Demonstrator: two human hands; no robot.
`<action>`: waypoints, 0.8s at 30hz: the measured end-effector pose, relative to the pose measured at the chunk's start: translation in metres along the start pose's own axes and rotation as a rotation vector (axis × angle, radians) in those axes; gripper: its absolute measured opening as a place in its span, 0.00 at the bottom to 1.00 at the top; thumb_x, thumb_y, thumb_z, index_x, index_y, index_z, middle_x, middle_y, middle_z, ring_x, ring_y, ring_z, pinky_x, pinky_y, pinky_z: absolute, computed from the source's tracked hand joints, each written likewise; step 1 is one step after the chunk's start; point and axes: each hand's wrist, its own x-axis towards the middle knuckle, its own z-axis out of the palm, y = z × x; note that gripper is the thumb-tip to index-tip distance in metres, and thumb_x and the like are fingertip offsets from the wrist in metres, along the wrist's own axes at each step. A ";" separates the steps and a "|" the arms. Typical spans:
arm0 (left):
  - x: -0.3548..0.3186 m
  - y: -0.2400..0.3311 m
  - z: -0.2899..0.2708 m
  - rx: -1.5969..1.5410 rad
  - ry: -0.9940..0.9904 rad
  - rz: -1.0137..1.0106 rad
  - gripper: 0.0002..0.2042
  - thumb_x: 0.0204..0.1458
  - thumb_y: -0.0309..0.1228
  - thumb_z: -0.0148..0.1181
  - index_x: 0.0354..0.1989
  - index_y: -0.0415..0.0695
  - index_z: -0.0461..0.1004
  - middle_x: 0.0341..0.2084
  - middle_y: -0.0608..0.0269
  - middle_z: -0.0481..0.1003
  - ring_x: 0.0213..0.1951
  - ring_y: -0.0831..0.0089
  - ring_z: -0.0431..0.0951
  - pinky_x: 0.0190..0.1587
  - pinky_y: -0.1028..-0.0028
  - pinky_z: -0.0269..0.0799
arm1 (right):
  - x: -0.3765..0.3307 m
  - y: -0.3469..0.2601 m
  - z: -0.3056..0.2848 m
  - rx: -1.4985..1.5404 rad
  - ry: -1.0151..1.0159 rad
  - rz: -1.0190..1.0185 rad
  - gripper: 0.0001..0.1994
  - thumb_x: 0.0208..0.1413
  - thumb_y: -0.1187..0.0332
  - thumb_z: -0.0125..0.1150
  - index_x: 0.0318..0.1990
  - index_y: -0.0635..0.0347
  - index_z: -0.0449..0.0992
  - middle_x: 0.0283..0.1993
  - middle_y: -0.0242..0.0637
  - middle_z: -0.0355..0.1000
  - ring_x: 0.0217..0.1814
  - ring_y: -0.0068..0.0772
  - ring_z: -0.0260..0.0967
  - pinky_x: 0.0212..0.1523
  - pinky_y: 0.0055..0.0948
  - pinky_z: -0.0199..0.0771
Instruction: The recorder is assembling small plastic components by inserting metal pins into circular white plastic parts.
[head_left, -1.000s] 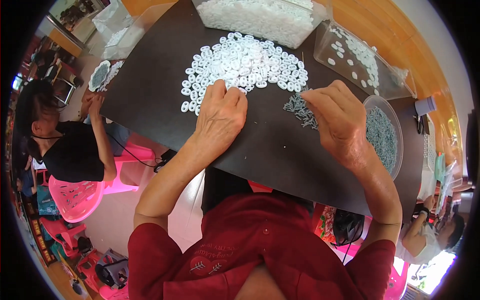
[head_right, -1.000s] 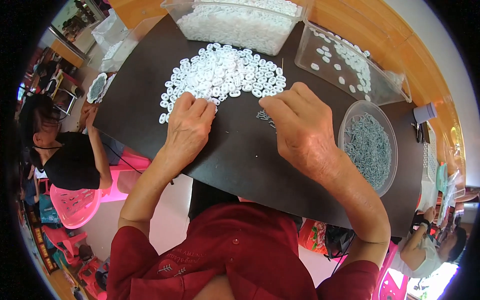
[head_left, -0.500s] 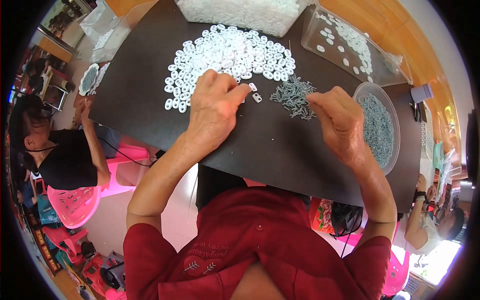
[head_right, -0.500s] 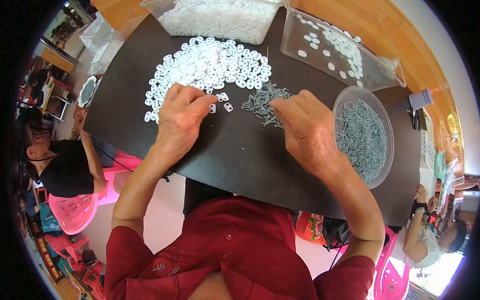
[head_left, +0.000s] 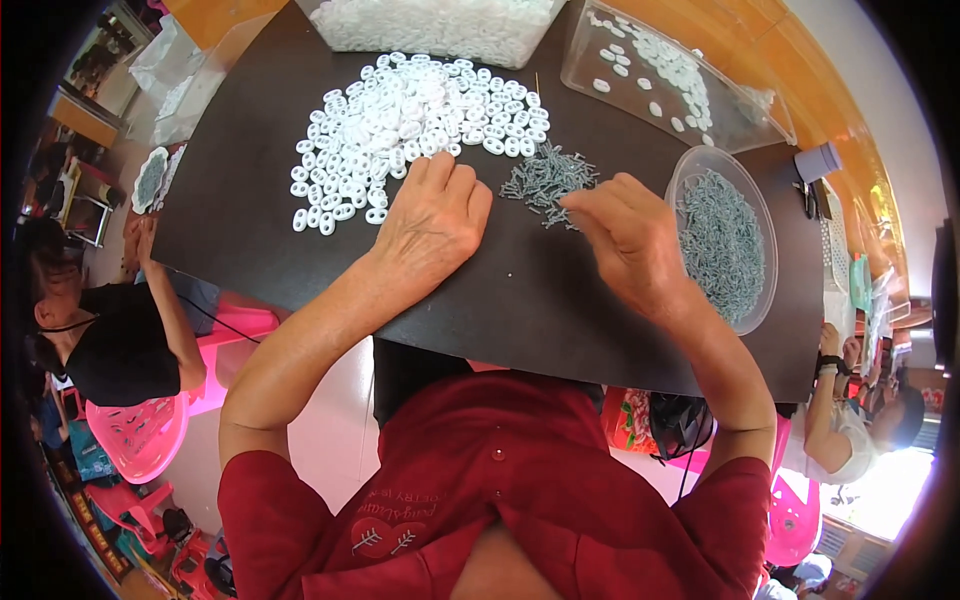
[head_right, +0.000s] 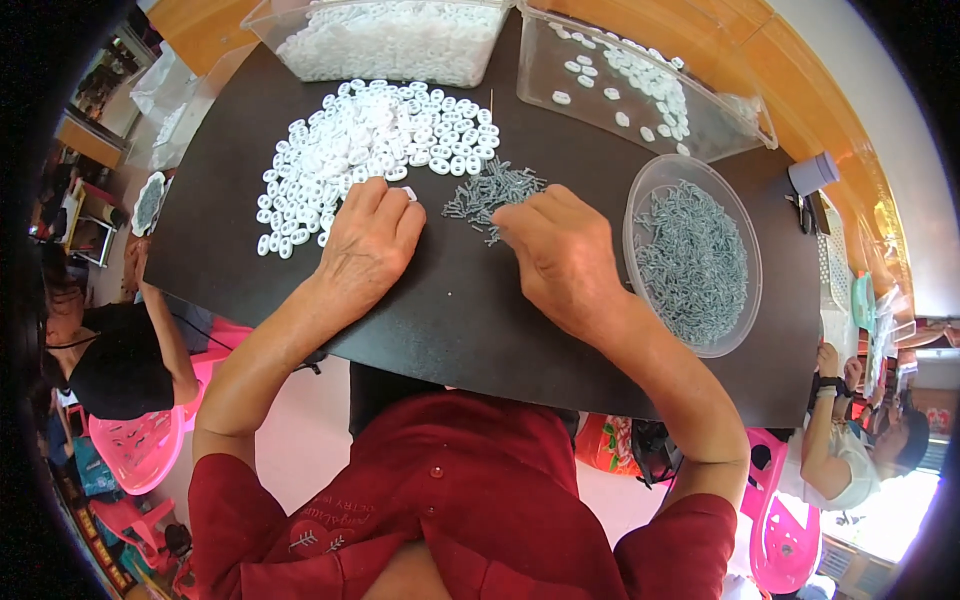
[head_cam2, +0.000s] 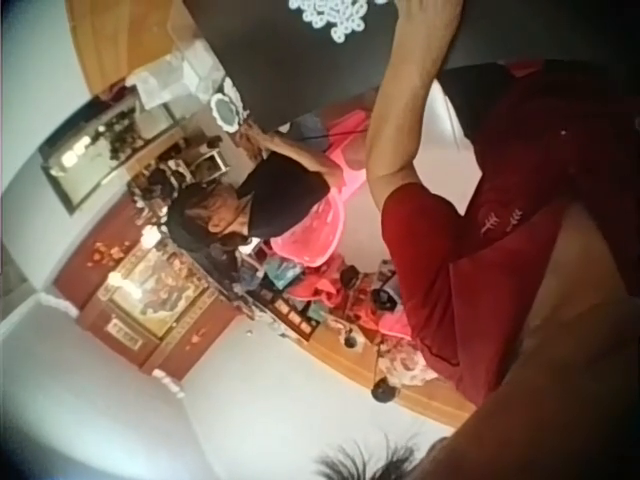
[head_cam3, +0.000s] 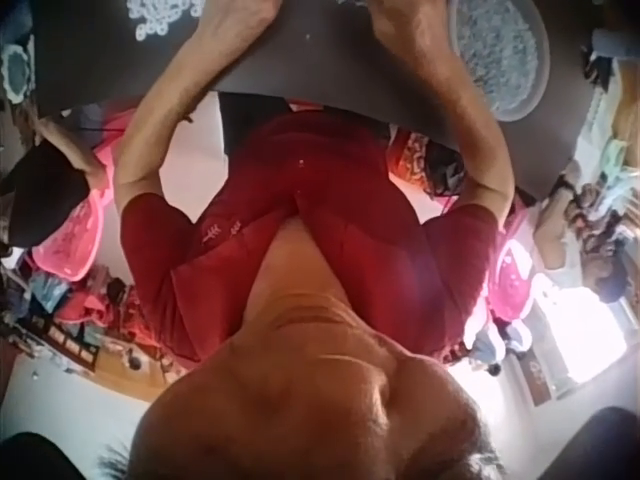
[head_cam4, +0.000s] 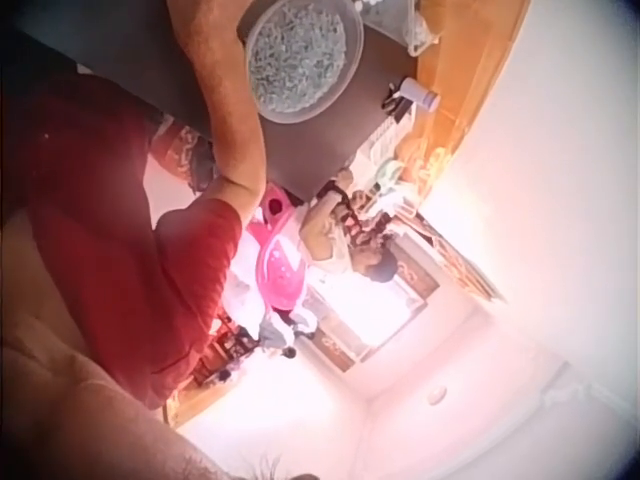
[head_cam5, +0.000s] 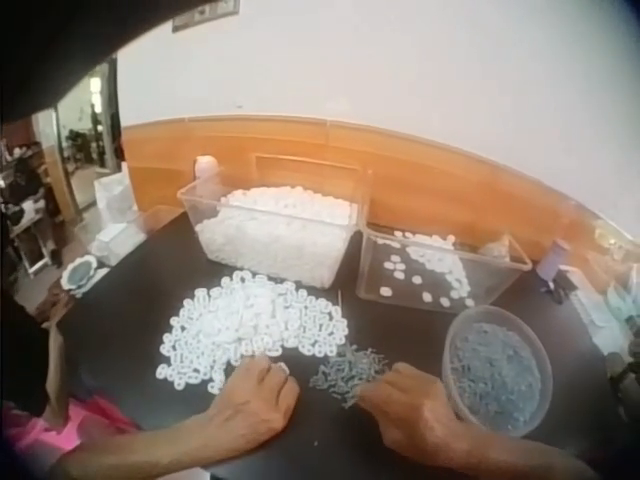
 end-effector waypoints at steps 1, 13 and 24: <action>0.000 0.002 -0.001 0.025 -0.019 0.021 0.03 0.36 0.24 0.55 0.21 0.39 0.69 0.22 0.58 0.64 0.31 0.64 0.64 0.35 0.69 0.63 | -0.002 0.001 0.006 -0.001 -0.010 0.010 0.08 0.43 0.81 0.61 0.33 0.63 0.75 0.24 0.38 0.67 0.27 0.39 0.63 0.27 0.33 0.64; -0.003 0.017 -0.012 -0.155 -0.053 -0.065 0.02 0.37 0.25 0.55 0.21 0.43 0.70 0.23 0.59 0.64 0.32 0.64 0.65 0.36 0.69 0.63 | 0.001 0.008 0.044 -0.265 -0.071 -0.061 0.07 0.37 0.77 0.64 0.24 0.60 0.71 0.24 0.37 0.63 0.30 0.41 0.62 0.30 0.36 0.64; -0.001 0.022 -0.008 -0.247 -0.014 -0.213 0.01 0.34 0.23 0.56 0.18 0.42 0.71 0.21 0.62 0.65 0.31 0.65 0.65 0.34 0.68 0.62 | 0.006 0.001 0.041 -0.250 -0.049 -0.181 0.08 0.38 0.80 0.62 0.25 0.62 0.68 0.24 0.38 0.61 0.29 0.41 0.61 0.30 0.36 0.63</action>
